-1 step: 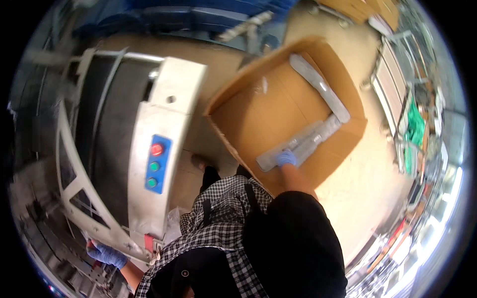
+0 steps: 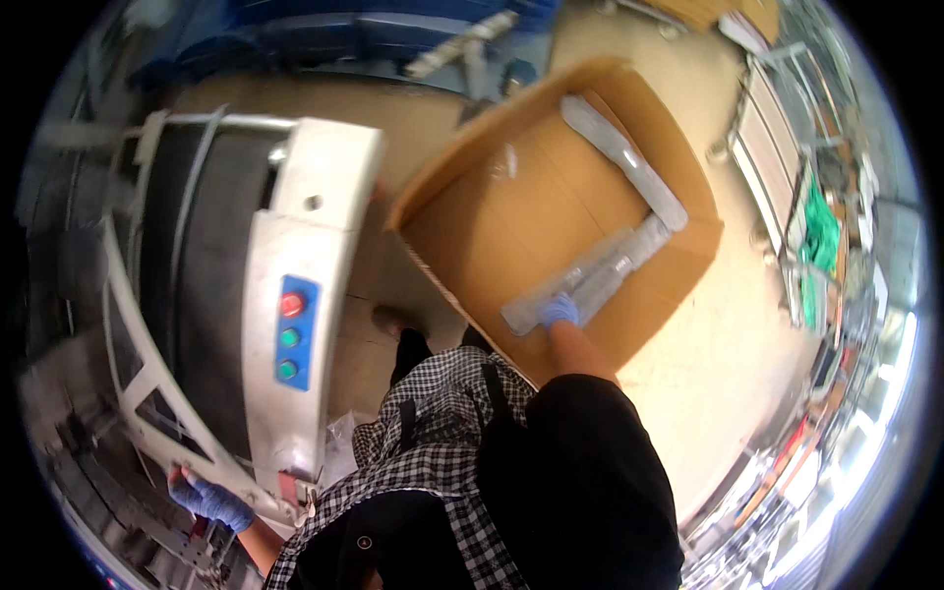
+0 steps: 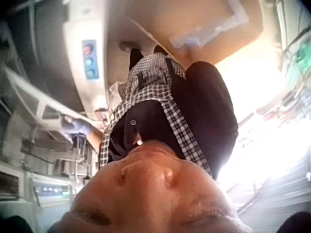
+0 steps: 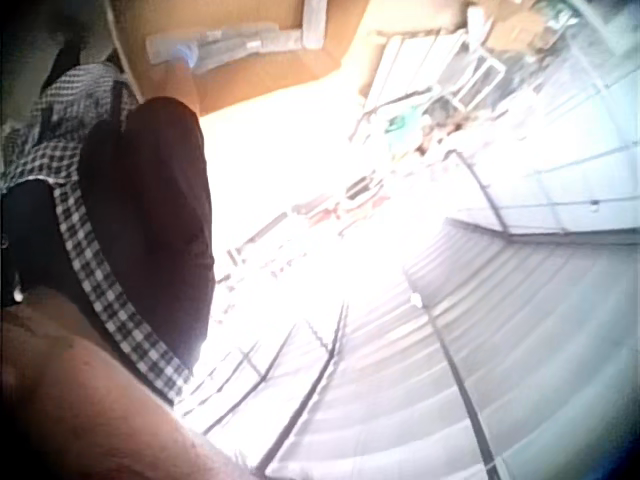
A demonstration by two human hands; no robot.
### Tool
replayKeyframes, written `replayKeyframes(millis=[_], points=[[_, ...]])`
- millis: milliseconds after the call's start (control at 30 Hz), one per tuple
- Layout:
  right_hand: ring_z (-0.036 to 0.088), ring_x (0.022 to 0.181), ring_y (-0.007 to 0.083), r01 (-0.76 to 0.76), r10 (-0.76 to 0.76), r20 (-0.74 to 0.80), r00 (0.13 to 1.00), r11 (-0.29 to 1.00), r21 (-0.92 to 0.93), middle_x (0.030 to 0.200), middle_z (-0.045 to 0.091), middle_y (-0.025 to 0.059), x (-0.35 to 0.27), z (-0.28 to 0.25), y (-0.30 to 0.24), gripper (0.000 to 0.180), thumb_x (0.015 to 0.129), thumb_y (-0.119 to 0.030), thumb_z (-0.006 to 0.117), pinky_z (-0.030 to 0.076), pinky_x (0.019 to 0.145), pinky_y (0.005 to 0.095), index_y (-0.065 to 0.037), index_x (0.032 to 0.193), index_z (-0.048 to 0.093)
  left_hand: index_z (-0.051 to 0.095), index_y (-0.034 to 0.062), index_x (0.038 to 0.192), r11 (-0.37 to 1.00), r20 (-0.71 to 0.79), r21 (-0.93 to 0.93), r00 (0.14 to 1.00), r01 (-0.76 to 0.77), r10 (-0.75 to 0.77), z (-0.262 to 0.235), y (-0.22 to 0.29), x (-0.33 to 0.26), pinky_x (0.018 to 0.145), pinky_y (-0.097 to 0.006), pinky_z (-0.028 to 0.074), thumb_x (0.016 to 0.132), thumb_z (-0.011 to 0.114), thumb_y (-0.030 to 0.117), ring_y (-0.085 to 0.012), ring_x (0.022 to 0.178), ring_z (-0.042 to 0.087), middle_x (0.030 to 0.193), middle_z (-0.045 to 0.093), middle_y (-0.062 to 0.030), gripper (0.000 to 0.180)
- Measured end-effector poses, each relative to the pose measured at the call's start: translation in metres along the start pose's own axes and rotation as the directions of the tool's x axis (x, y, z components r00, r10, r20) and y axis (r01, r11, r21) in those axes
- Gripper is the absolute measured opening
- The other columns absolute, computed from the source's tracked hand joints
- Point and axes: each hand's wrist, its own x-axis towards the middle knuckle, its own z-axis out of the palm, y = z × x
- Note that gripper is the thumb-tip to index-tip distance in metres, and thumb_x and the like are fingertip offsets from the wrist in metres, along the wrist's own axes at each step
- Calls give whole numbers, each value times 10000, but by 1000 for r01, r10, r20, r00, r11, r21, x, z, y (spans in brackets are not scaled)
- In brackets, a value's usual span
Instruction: The person places rolled items onto a conveyor belt for heat-sealing in plastic film and then collects the packaged items from a bin to move them.
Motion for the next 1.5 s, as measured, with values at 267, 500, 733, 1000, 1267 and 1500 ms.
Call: replayKeyframes(millis=[267, 500, 733, 1000, 1267, 1500], points=[[309, 1350, 335, -575, 559, 230, 797, 582, 575, 1445, 313, 238, 18, -11, -38, 911, 708, -469, 704, 298, 1100, 381, 1, 1392, 330, 602, 21, 1039, 951, 949, -307, 81, 28, 303, 151, 174, -130, 845, -342, 445, 868, 633, 261, -259, 932, 581, 997, 600, -122, 296], [241, 1367, 384, -706, 811, 317, 491, 158, 691, 1477, 227, 236, 136, 82, 84, 1217, 598, -512, 798, 282, 1102, 433, -28, 1462, 89, 611, 51, 1090, 991, 957, -114, -260, 76, 130, 208, 138, -223, 843, -344, 468, 853, 641, 161, -244, 947, 599, 1006, 615, -120, 263], [613, 999, 320, -358, 653, 240, 719, 51, 932, 1124, 615, 211, 127, 100, 124, 571, 702, -352, 722, 469, 880, 380, 37, 1096, 580, 592, 47, 1098, 994, 948, -107, -301, 13, 106, 231, 150, -238, 835, -306, 482, 870, 623, 103, -206, 947, 617, 1040, 619, -112, 236], [587, 916, 162, 123, 46, -115, 992, -469, 875, 1032, 619, 74, -179, -23, 47, 457, 755, -184, 703, 492, 775, 325, 11, 1143, 564, 526, 37, 1196, 941, 822, -100, -506, 324, 261, 233, 239, -232, 863, -301, 480, 892, 626, 146, -179, 1020, 578, 1141, 576, -103, 337], [504, 1137, 174, 246, -606, -118, 786, 132, 960, 1251, 545, 79, -287, -171, 0, 731, 697, -208, 818, 434, 950, 364, -9, 1302, 460, 344, 8, 1386, 503, 537, -47, -403, 863, 741, 245, 330, -180, 967, -370, 433, 758, 756, 370, -254, 1166, 503, 1330, 466, -134, 833], [535, 1033, 324, 843, -558, -651, 515, 465, 268, 1075, 548, 179, -293, -370, -204, 843, 574, -354, 802, 447, 899, 391, -8, 1251, 435, 435, 22, 1333, 287, 710, -415, 110, 863, 695, 204, 303, -61, 1046, -378, 356, 734, 775, 323, -260, 1215, 463, 1284, 516, -140, 752]])
